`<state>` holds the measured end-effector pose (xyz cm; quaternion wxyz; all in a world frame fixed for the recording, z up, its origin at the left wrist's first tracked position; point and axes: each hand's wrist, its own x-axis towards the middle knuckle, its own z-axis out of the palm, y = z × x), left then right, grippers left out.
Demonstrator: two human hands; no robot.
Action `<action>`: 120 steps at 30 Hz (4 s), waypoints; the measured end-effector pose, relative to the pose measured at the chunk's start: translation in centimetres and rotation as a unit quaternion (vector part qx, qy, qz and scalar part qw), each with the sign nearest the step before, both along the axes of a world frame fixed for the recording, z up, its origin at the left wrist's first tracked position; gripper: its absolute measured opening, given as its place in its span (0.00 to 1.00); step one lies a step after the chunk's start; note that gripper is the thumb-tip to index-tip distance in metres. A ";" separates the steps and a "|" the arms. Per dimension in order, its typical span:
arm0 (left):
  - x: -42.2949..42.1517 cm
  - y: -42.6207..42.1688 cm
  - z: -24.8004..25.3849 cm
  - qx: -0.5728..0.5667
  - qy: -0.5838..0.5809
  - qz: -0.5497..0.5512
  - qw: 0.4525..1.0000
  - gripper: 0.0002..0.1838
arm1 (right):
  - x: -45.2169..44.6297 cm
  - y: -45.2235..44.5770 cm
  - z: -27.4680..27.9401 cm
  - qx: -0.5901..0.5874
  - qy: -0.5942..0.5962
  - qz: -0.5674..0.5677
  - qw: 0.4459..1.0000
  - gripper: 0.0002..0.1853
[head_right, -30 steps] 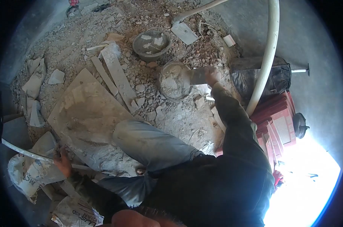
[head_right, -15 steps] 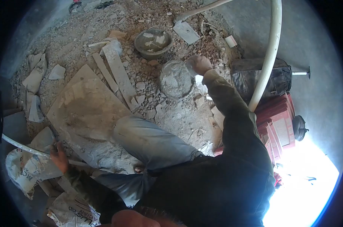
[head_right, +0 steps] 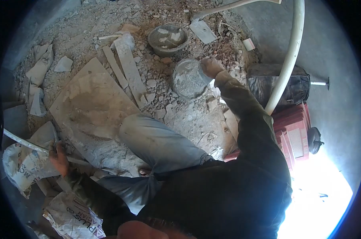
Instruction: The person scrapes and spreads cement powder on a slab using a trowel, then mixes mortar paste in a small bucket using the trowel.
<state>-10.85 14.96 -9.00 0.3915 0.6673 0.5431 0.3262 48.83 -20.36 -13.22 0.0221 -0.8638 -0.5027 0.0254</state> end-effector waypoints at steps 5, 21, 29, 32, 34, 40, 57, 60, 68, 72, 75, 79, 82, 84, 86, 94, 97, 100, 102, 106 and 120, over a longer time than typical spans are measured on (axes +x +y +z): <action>0.3 0.2 0.3 0.024 0.072 0.000 0.997 0.21 | 0.0 -0.4 -2.4 0.099 0.082 0.034 0.991 0.11; 0.0 0.4 -0.2 0.047 0.072 -0.002 0.996 0.20 | 3.3 2.9 -2.8 0.027 0.022 0.021 0.999 0.14; -0.4 0.2 0.2 0.054 0.079 0.004 0.995 0.20 | -0.7 0.8 3.7 -0.079 0.130 0.107 0.983 0.15; 0.2 0.4 0.1 0.086 0.129 0.007 0.988 0.20 | -1.3 1.7 2.5 -0.109 0.147 0.113 0.977 0.15; 0.5 0.5 -0.4 0.047 0.066 0.006 0.997 0.19 | -0.3 2.1 0.4 -0.102 0.120 0.115 0.981 0.15; 0.8 0.1 -0.1 0.013 0.004 0.000 1.000 0.19 | 2.9 3.8 -0.5 -0.019 0.043 0.069 0.996 0.14; 0.5 0.7 -0.4 0.009 0.031 -0.010 0.999 0.22 | 4.6 -0.2 -1.4 0.094 0.046 -0.135 0.985 0.12; 0.5 0.7 -0.5 0.043 0.040 -0.017 0.998 0.20 | 7.4 -3.6 -5.4 0.115 0.109 -0.189 0.969 0.12; 0.6 0.7 -0.3 0.045 0.058 0.006 0.997 0.20 | 7.1 -8.8 -5.1 0.106 0.057 -0.229 0.966 0.12; 0.6 1.3 -0.7 0.031 0.095 -0.010 0.995 0.21 | 8.7 -10.6 -8.6 0.191 0.118 -0.258 0.940 0.13; 1.1 1.2 -0.4 0.021 0.095 -0.009 0.995 0.21 | 4.7 -8.2 -5.8 0.190 0.016 -0.078 0.979 0.14; 0.1 1.3 -1.4 -0.001 0.020 -0.013 1.000 0.20 | 1.3 -6.0 -1.8 0.143 0.075 -0.123 0.979 0.10; -0.7 1.8 -2.7 0.018 -0.004 -0.016 1.000 0.19 | -1.2 -4.1 0.2 0.069 -0.021 -0.109 0.991 0.13; -0.3 1.3 -1.3 0.022 0.042 -0.013 0.999 0.18 | 0.2 -5.8 -1.3 0.076 -0.027 -0.037 0.996 0.12; -0.8 1.3 -1.9 0.068 0.020 -0.014 0.997 0.18 | -3.0 -3.2 0.9 0.139 0.130 -0.182 0.965 0.17; 0.0 -1.0 1.9 0.063 0.023 0.028 0.997 0.17 | -18.2 6.1 -11.9 0.176 0.617 -0.165 0.749 0.19; -0.6 -1.7 2.8 0.066 0.013 0.041 0.997 0.19 | -22.0 10.5 -17.9 0.193 0.649 -0.154 0.720 0.17; -0.4 -3.6 5.4 0.056 0.053 0.041 0.996 0.19 | -24.3 15.6 -18.2 0.182 0.589 -0.166 0.769 0.15; -0.2 -5.0 7.0 0.036 0.041 0.064 0.996 0.20 | -24.1 19.2 -19.9 0.105 0.547 -0.188 0.809 0.21; -0.4 -7.9 8.7 0.018 0.031 0.098 0.995 0.20 | -25.8 27.8 -33.1 0.067 0.295 -0.047 0.952 0.24; -1.7 -10.5 10.0 0.018 0.081 0.115 0.990 0.21 | -36.7 39.6 -27.8 0.167 0.830 -0.130 0.517 0.26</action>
